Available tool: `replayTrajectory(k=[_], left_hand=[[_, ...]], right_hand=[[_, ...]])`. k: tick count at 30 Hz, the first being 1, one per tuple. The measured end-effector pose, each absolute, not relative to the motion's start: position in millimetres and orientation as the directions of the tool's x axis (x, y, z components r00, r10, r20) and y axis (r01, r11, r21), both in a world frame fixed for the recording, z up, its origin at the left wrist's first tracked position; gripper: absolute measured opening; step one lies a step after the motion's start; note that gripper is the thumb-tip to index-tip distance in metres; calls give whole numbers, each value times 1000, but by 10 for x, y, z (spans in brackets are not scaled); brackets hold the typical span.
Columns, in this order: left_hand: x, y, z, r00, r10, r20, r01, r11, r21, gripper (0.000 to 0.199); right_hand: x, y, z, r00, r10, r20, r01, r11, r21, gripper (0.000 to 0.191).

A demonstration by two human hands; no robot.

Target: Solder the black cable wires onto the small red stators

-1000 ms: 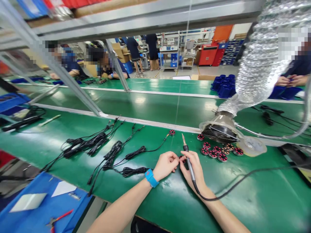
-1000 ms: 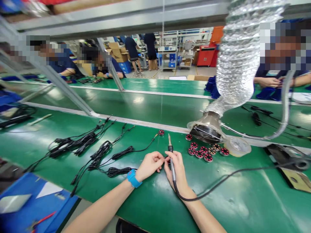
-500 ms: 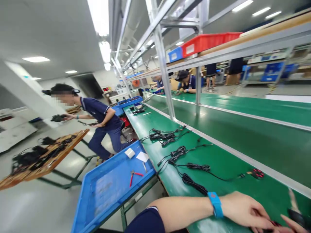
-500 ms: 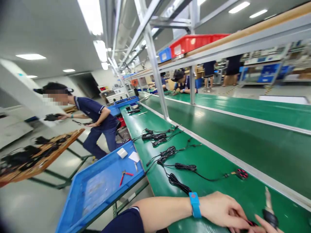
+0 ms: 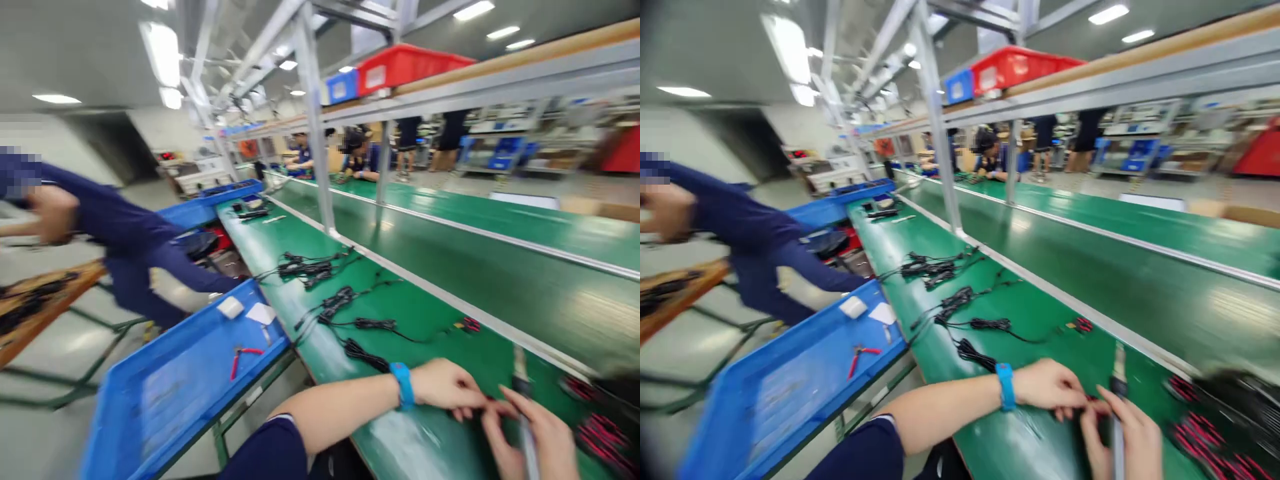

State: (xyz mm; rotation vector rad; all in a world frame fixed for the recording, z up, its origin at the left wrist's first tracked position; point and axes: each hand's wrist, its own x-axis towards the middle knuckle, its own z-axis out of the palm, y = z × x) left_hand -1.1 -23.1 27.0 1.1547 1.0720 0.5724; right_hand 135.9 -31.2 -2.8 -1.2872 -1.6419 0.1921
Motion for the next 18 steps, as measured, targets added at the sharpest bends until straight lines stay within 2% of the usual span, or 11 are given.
replayTrajectory(k=[2, 4, 7, 11, 18], left_hand=[[-6, -246, 274, 360, 864, -352, 144, 321, 936, 12], [-7, -237, 279, 338, 880, -334, 132, 307, 943, 15], [-20, -210, 301, 340, 883, -325, 138, 294, 946, 21], [-33, -210, 336, 349, 883, -315, 121, 291, 949, 22], [-52, -193, 363, 344, 872, -349, 101, 336, 937, 20]], right_hand=[[1486, -496, 67, 39, 719, 694, 664, 500, -556, 25], [1499, -567, 127, 10, 693, 721, 663, 535, -524, 23], [1510, -556, 135, -43, 745, 666, 633, 536, -558, 34], [1595, -582, 99, -25, 828, 560, 612, 456, -646, 46], [1613, -557, 43, -54, 881, 470, 526, 425, -737, 51]])
